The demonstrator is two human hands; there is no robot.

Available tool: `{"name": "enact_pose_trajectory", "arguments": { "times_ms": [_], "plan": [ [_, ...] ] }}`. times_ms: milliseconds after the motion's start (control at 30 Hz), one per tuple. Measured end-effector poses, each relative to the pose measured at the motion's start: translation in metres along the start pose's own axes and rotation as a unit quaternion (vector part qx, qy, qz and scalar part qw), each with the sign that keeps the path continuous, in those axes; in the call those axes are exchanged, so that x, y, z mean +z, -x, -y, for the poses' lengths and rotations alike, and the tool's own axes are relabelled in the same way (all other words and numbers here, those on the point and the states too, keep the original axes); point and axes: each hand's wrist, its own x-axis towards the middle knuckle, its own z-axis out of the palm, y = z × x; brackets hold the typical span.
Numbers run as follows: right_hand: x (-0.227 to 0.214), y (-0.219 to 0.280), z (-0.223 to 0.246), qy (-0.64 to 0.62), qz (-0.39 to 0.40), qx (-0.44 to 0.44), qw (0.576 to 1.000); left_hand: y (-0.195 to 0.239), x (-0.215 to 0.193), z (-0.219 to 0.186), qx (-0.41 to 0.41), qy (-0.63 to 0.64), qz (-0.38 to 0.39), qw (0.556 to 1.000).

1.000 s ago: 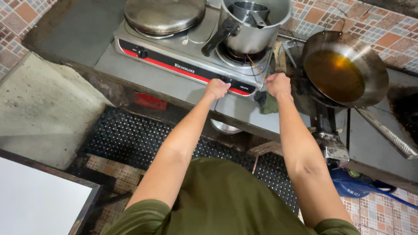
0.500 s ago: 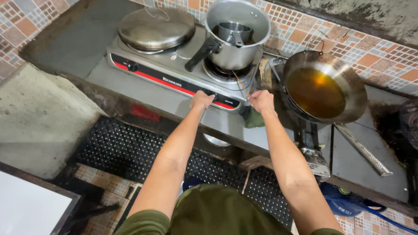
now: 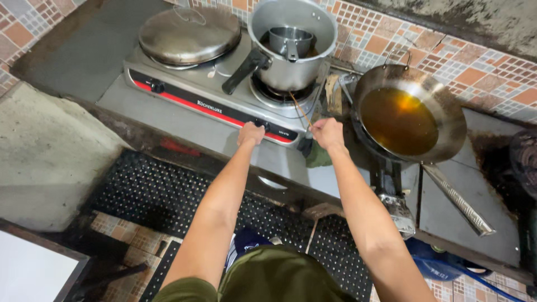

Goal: The person refills a wok with oil by transferring liquid from a large pot using a handheld ladle, and then lights a gas burner on the stove using a wooden stick.

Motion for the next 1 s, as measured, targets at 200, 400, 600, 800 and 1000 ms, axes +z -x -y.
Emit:
{"name": "enact_pose_trajectory", "arguments": {
  "times_ms": [200, 400, 600, 800, 1000],
  "plan": [
    [0.002, 0.006, -0.002, 0.014, 0.013, 0.015, 1.0, 0.018, 0.002, 0.006, -0.035, 0.0, -0.009, 0.999],
    [-0.003, 0.004, -0.008, 0.017, 0.008, 0.004, 1.0, 0.032, -0.005, -0.002, -0.038, -0.028, 0.014, 0.999],
    [-0.009, 0.003, -0.006, 0.011, -0.008, -0.013, 1.0, 0.033, -0.014, -0.011, -0.039, -0.017, 0.005, 0.999],
    [-0.016, 0.018, -0.009, 0.007, -0.007, -0.004, 1.0, 0.033, -0.013, -0.006, -0.04, -0.014, 0.008, 0.999],
    [-0.028, 0.037, -0.011, -0.004, 0.012, 0.046, 0.999, 0.029, -0.003, 0.0, -0.028, -0.019, 0.009, 0.999]
  ]
}}
